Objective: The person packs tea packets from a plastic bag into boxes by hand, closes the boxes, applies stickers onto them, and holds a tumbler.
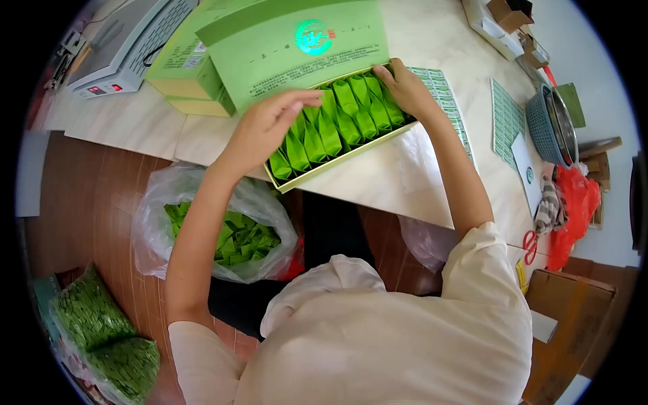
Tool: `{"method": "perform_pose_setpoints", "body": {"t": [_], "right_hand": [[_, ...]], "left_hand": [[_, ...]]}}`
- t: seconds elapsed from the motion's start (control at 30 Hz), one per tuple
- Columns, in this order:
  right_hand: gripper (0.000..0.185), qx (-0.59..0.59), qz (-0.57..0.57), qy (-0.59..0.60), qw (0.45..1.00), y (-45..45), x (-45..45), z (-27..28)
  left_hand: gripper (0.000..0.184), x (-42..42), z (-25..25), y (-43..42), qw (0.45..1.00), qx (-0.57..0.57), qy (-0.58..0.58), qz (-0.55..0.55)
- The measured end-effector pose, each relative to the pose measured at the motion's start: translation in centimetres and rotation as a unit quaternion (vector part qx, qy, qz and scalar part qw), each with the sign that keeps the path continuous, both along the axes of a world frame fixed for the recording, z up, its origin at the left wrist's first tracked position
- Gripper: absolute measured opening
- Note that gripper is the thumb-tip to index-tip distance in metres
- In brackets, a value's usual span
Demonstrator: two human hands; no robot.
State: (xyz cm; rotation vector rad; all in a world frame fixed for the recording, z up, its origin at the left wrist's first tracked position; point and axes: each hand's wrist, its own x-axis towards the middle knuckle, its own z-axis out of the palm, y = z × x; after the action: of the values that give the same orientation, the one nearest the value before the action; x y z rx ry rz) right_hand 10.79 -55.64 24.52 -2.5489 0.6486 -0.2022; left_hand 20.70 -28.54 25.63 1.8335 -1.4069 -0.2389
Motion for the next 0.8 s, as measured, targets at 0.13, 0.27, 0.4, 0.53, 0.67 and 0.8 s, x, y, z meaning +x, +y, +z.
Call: {"method": "perform_pose_setpoints", "body": {"t": [0.13,0.27,0.4,0.53,0.67,0.8], "right_hand": [[0.056,-0.003,-0.01,-0.013,1.0,-0.1,-0.1,-0.6],[0.054,-0.056,-0.021,-0.024,0.998,0.7,-0.1,-0.4],[0.055,-0.036,-0.034,-0.023,0.999,0.5,-0.3,-0.3],[0.055,0.086,-0.023,-0.08,0.993,-0.7,-0.7,-0.6],[0.053,0.273,-0.024,-0.09,0.957,0.0,-1.5,0.4],[0.052,0.319,-0.007,-0.102,0.942,-0.5,-1.6,0.2]], "left_hand": [[0.025,-0.9,0.0,2.8,0.989,-0.057,0.126,0.05],[0.027,-2.0,-0.1,3.7,0.999,-0.05,-0.006,0.013],[0.028,-3.0,1.9,2.1,0.985,0.053,-0.162,-0.02],[0.031,-2.6,1.8,0.9,0.974,0.066,-0.2,-0.083],[0.027,-2.2,1.8,-0.3,0.977,0.066,-0.185,-0.088],[0.033,-2.7,1.8,-2.9,0.96,0.02,-0.247,-0.13]]}}
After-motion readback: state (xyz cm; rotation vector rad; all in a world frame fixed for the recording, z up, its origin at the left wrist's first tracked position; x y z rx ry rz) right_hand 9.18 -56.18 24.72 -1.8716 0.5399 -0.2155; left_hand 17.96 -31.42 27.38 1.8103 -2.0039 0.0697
